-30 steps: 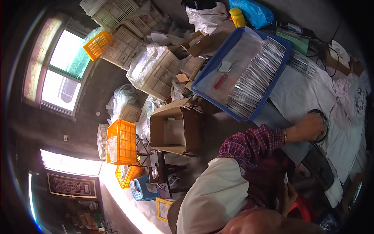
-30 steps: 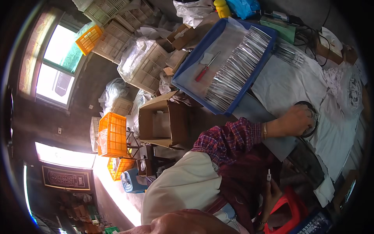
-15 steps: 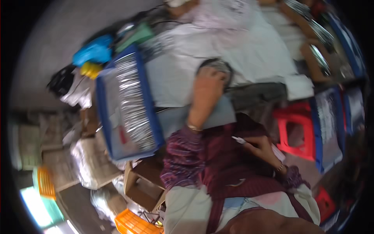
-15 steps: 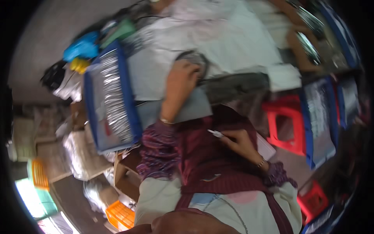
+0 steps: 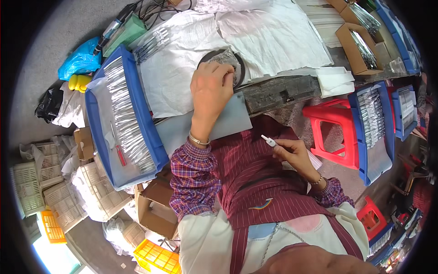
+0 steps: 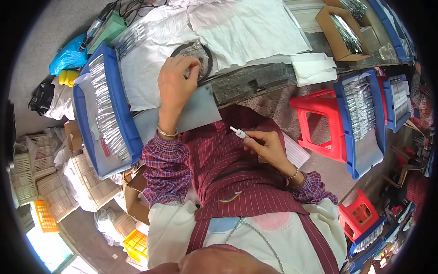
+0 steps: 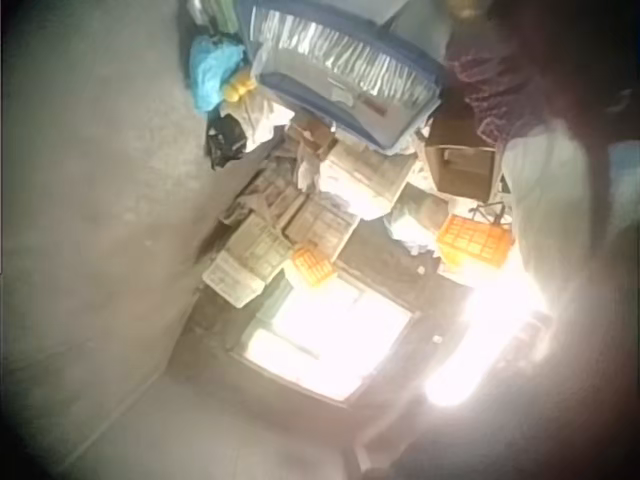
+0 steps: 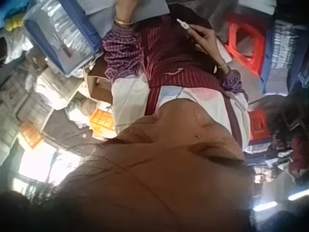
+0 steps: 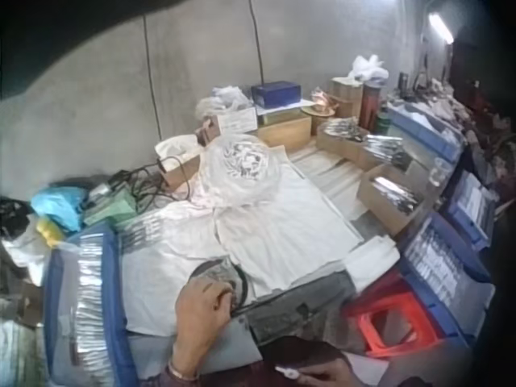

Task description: Assembling small metal components using glue at a workstation.

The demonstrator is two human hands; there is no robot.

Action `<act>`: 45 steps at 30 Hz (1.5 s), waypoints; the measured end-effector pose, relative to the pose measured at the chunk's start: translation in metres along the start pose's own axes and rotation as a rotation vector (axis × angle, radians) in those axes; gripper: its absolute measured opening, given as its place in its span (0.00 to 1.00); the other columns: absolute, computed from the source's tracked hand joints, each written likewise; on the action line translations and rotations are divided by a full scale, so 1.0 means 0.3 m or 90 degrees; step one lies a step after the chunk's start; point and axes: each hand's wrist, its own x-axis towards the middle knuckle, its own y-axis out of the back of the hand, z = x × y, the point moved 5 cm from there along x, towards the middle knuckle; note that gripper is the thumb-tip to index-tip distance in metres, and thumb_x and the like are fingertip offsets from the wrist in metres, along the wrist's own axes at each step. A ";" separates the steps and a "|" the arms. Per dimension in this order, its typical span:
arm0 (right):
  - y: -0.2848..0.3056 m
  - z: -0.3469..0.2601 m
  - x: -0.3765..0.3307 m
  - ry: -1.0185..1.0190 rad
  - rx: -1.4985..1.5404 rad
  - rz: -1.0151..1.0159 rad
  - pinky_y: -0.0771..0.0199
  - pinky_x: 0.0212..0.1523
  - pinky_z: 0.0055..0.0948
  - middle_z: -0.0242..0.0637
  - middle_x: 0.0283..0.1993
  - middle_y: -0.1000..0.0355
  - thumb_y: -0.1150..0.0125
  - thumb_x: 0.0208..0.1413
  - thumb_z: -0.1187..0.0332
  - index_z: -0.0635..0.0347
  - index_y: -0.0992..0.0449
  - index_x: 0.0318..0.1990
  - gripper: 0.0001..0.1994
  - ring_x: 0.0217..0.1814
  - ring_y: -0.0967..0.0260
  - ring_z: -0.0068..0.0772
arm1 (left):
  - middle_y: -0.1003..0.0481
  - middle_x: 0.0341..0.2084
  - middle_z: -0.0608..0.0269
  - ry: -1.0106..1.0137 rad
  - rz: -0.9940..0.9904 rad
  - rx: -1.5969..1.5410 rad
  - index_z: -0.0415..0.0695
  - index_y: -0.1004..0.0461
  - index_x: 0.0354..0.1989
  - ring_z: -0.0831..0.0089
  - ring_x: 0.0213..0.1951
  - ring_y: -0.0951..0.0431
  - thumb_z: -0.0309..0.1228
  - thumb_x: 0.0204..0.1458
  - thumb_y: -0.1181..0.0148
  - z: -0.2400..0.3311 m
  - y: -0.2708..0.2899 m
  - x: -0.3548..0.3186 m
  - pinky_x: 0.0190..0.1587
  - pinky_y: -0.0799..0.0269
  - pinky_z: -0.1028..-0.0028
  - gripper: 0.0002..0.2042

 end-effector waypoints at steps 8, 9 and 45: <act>0.002 0.014 0.004 -0.016 0.027 0.001 0.35 0.24 0.14 0.30 0.26 0.27 0.44 0.57 0.70 0.67 0.25 0.46 0.13 0.24 0.35 0.13 | 0.26 0.23 0.66 0.007 0.053 -0.075 0.46 0.25 0.24 0.65 0.30 0.28 0.23 0.39 0.40 0.009 0.030 -0.007 0.33 0.34 0.70 0.04; 0.002 0.014 0.004 -0.018 0.027 0.000 0.35 0.24 0.14 0.30 0.26 0.27 0.44 0.57 0.70 0.67 0.25 0.46 0.13 0.24 0.35 0.13 | 0.25 0.23 0.65 0.017 0.059 -0.115 0.45 0.25 0.24 0.66 0.29 0.28 0.22 0.38 0.40 0.015 0.040 -0.010 0.32 0.34 0.71 0.04; 0.076 0.037 -0.001 -0.074 0.113 0.065 0.36 0.24 0.11 0.28 0.27 0.27 0.43 0.56 0.68 0.65 0.25 0.46 0.13 0.24 0.36 0.11 | 0.23 0.27 0.61 0.282 -0.144 -0.525 0.37 0.24 0.33 0.78 0.28 0.24 0.14 0.45 0.43 0.163 0.072 -0.210 0.33 0.31 0.82 0.08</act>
